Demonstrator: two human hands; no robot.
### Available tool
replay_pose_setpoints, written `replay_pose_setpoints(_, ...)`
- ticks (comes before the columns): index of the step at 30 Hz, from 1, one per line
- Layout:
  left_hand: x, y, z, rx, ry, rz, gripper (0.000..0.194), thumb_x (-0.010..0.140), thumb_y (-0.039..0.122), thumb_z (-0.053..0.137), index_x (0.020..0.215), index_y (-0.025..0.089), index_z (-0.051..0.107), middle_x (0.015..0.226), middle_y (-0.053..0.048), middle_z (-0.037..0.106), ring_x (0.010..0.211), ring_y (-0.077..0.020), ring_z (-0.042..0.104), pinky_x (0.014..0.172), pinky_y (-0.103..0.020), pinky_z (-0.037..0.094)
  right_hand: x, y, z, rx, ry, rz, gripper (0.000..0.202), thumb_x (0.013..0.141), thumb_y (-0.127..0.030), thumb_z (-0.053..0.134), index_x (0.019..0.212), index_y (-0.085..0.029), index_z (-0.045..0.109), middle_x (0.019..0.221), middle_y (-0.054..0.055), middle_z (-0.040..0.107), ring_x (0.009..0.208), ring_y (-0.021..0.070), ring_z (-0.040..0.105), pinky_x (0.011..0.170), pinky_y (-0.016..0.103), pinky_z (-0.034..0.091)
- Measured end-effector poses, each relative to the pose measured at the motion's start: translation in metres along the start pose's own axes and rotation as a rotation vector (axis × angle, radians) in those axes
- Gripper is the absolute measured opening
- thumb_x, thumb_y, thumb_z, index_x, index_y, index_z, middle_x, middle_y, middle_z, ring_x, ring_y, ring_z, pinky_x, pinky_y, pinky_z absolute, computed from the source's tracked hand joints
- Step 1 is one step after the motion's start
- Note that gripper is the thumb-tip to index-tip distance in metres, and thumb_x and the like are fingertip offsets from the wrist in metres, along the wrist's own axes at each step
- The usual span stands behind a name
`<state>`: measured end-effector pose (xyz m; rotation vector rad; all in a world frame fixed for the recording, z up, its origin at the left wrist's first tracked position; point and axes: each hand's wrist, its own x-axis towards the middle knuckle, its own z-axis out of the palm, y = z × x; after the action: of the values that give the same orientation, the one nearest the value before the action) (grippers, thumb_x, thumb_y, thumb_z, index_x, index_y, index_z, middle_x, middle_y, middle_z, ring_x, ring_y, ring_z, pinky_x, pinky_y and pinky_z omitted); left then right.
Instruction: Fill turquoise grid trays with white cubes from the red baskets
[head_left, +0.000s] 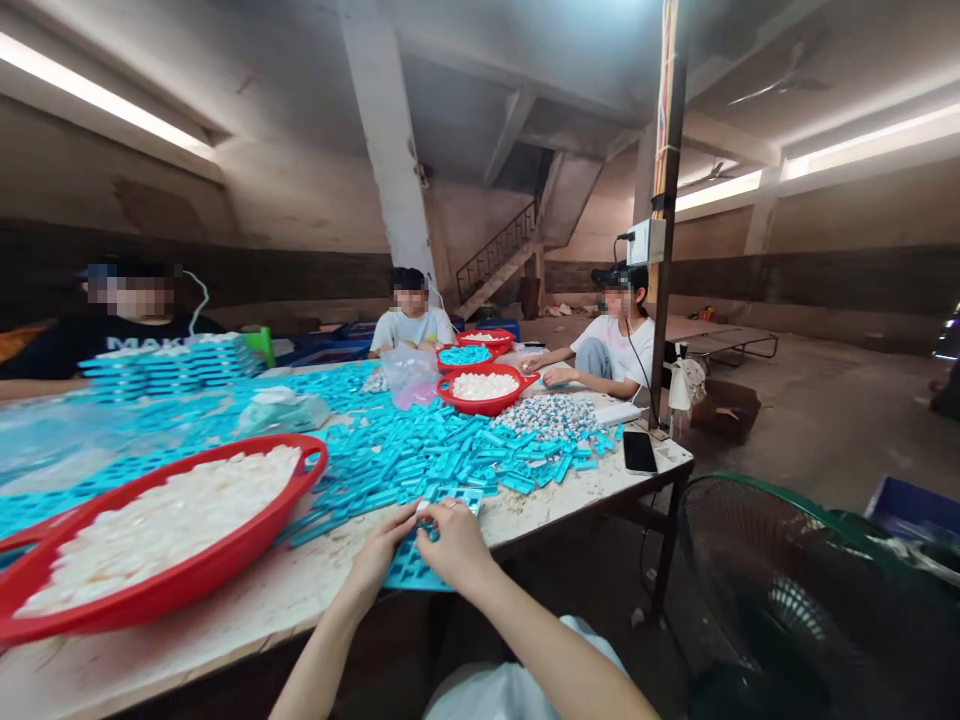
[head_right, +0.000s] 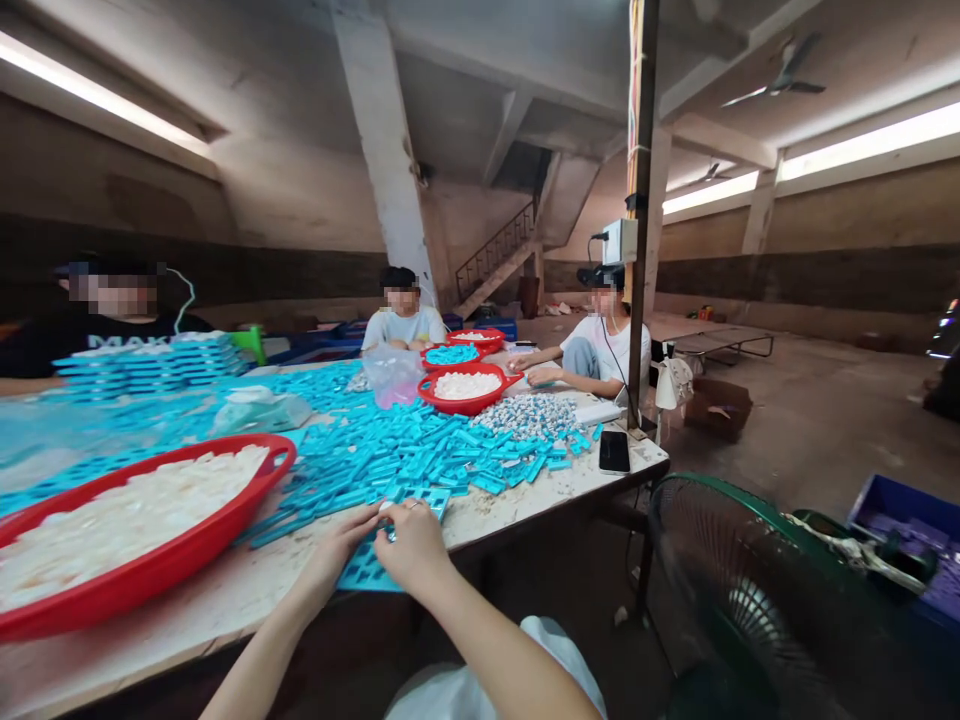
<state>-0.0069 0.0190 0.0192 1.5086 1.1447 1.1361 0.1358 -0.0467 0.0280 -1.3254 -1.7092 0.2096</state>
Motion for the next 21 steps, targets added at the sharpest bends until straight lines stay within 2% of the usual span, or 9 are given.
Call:
replay_pose_setpoints(4, -0.006, 0.022, 0.009, 0.134, -0.109, 0.002, 0.047, 0.053, 0.059, 0.078, 0.083, 0.023, 0.081, 0.116, -0.011, 0.076, 0.123, -0.0387, 0.06, 0.114, -0.049, 0.038, -0.013, 0.01, -0.013, 0.074, -0.013, 0.076, 0.023, 0.081, -0.009, 0.066, 0.099, -0.019, 0.075, 0.095, 0.006, 0.074, 0.082, 0.0195, 0.068, 0.079, 0.028, 0.055)
replay_pose_setpoints(8, -0.008, 0.035, 0.019, 0.166, -0.154, 0.066, 0.046, 0.057, 0.058, 0.076, 0.084, 0.021, 0.081, 0.104, -0.011, 0.079, 0.107, -0.0361, 0.069, 0.1, -0.046, 0.05, -0.025, 0.014, -0.02, 0.171, 0.012, 0.098, 0.021, 0.085, -0.009, 0.06, 0.096, -0.019, 0.074, 0.094, 0.006, 0.075, 0.082, 0.0194, 0.069, 0.081, 0.029, 0.055)
replay_pose_setpoints(12, -0.011, 0.034, 0.024, 0.213, -0.177, 0.134, 0.048, 0.064, 0.056, 0.074, 0.097, 0.021, 0.081, 0.094, -0.01, 0.08, 0.089, -0.0323, 0.073, 0.084, -0.041, 0.056, -0.033, 0.011, -0.026, 0.198, 0.048, 0.091, 0.022, 0.084, -0.007, 0.057, 0.094, -0.017, 0.074, 0.096, 0.007, 0.073, 0.088, 0.0209, 0.069, 0.086, 0.032, 0.054)
replay_pose_setpoints(16, -0.015, 0.028, 0.027, 0.272, -0.143, 0.221, 0.038, 0.072, 0.054, 0.069, 0.09, 0.023, 0.081, 0.093, -0.008, 0.08, 0.088, -0.0302, 0.072, 0.085, -0.038, 0.056, -0.038, 0.01, -0.025, 0.183, 0.053, 0.077, 0.023, 0.085, -0.007, 0.055, 0.094, -0.018, 0.073, 0.099, 0.007, 0.072, 0.094, 0.022, 0.067, 0.089, 0.034, 0.053)
replay_pose_setpoints(21, -0.018, 0.023, 0.03, 0.397, -0.068, 0.263, 0.033, 0.078, 0.053, 0.064, 0.083, 0.024, 0.08, 0.093, -0.009, 0.079, 0.089, -0.0307, 0.072, 0.084, -0.038, 0.055, -0.049, 0.004, -0.008, 0.069, 0.115, 0.041, 0.024, 0.084, -0.007, 0.054, 0.093, -0.019, 0.071, 0.105, 0.009, 0.07, 0.104, 0.0262, 0.064, 0.095, 0.039, 0.052)
